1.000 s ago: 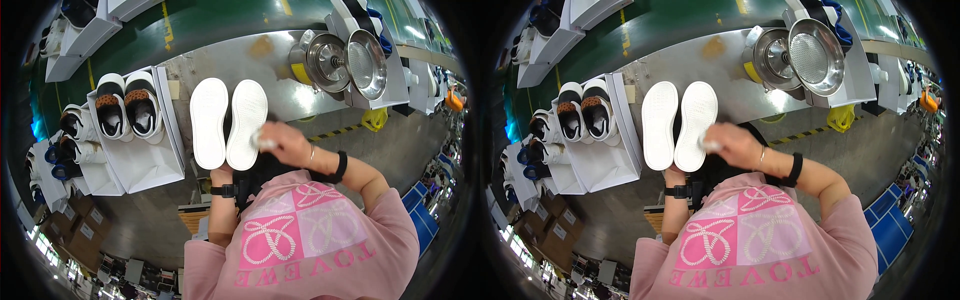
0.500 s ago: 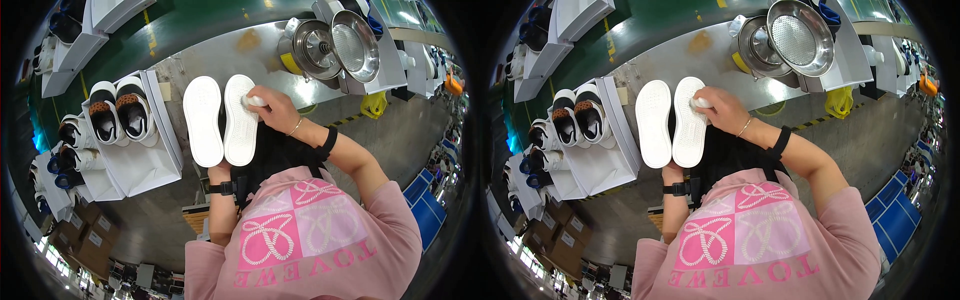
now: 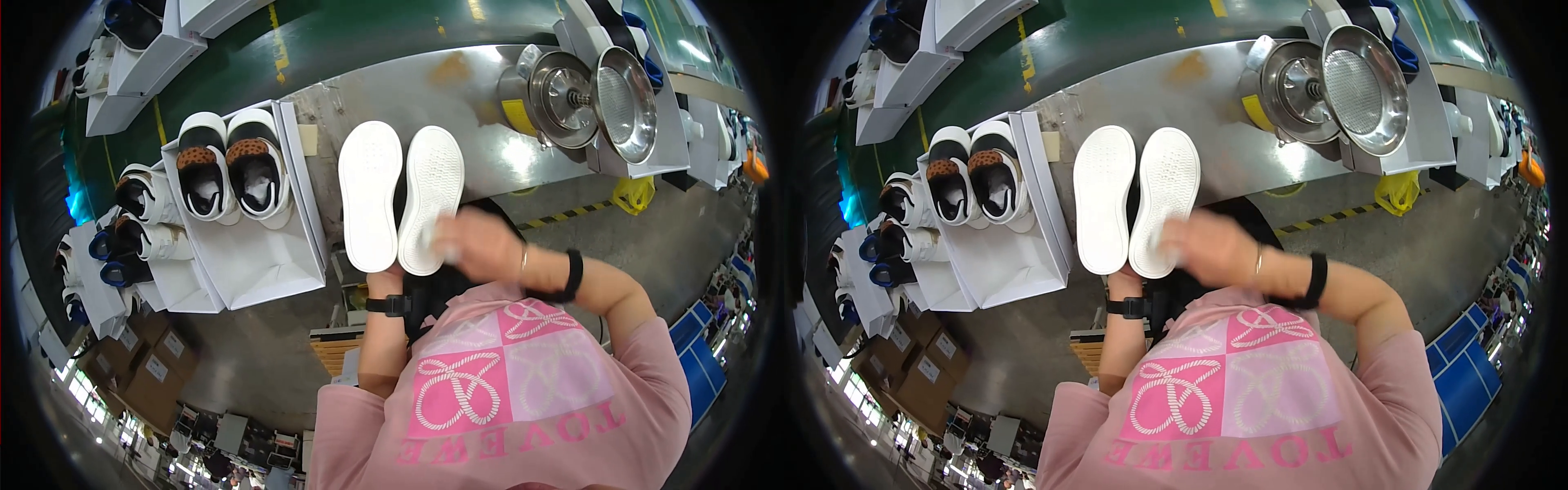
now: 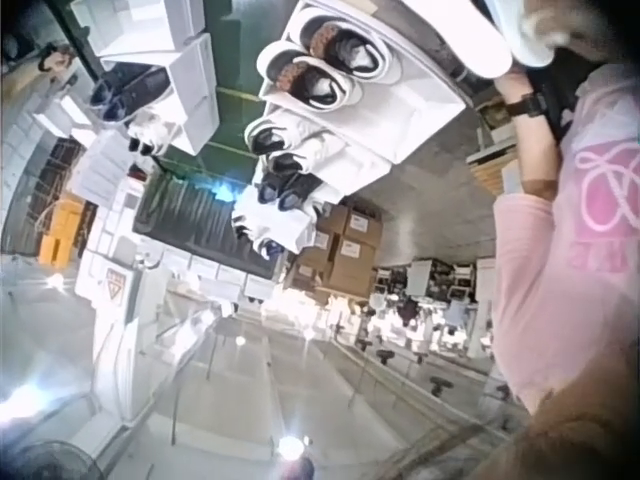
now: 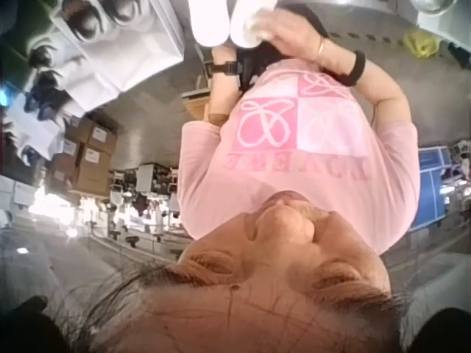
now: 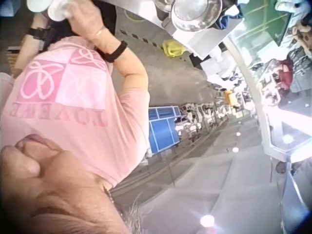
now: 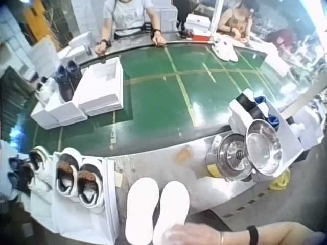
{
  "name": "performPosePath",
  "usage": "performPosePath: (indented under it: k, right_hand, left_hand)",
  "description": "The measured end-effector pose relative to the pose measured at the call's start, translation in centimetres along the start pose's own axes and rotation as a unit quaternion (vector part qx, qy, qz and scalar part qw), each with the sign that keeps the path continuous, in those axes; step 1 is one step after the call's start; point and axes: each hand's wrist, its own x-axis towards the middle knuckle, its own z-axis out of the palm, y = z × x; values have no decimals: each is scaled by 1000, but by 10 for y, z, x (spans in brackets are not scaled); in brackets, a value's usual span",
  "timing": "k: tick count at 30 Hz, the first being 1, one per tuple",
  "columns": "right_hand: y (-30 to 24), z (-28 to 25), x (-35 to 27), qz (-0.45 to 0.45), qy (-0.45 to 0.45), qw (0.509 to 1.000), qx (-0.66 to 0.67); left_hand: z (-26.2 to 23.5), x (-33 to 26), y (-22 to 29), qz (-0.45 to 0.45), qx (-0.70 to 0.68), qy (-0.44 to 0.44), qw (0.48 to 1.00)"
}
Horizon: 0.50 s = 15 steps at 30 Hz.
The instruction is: Cleaning and inspecting the soles of manufactured shoes at a factory workstation.
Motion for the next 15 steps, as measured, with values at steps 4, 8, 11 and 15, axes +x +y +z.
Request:
performPosePath:
  k: [4,8,11,15]
  right_hand:
    - [19,-15,8,35,10,997,-68]
    - [49,-13,26,63,184,978,-75]
    - [0,1,18,-37,-95,993,-62]
    - [17,-13,35,13,-90,989,-121]
  left_hand:
    - [29,2,-15,54,102,94,989]
    - [52,-5,-9,42,75,75,993]
    - [43,-4,-2,72,100,81,989]
    - [54,-4,-3,100,173,93,975]
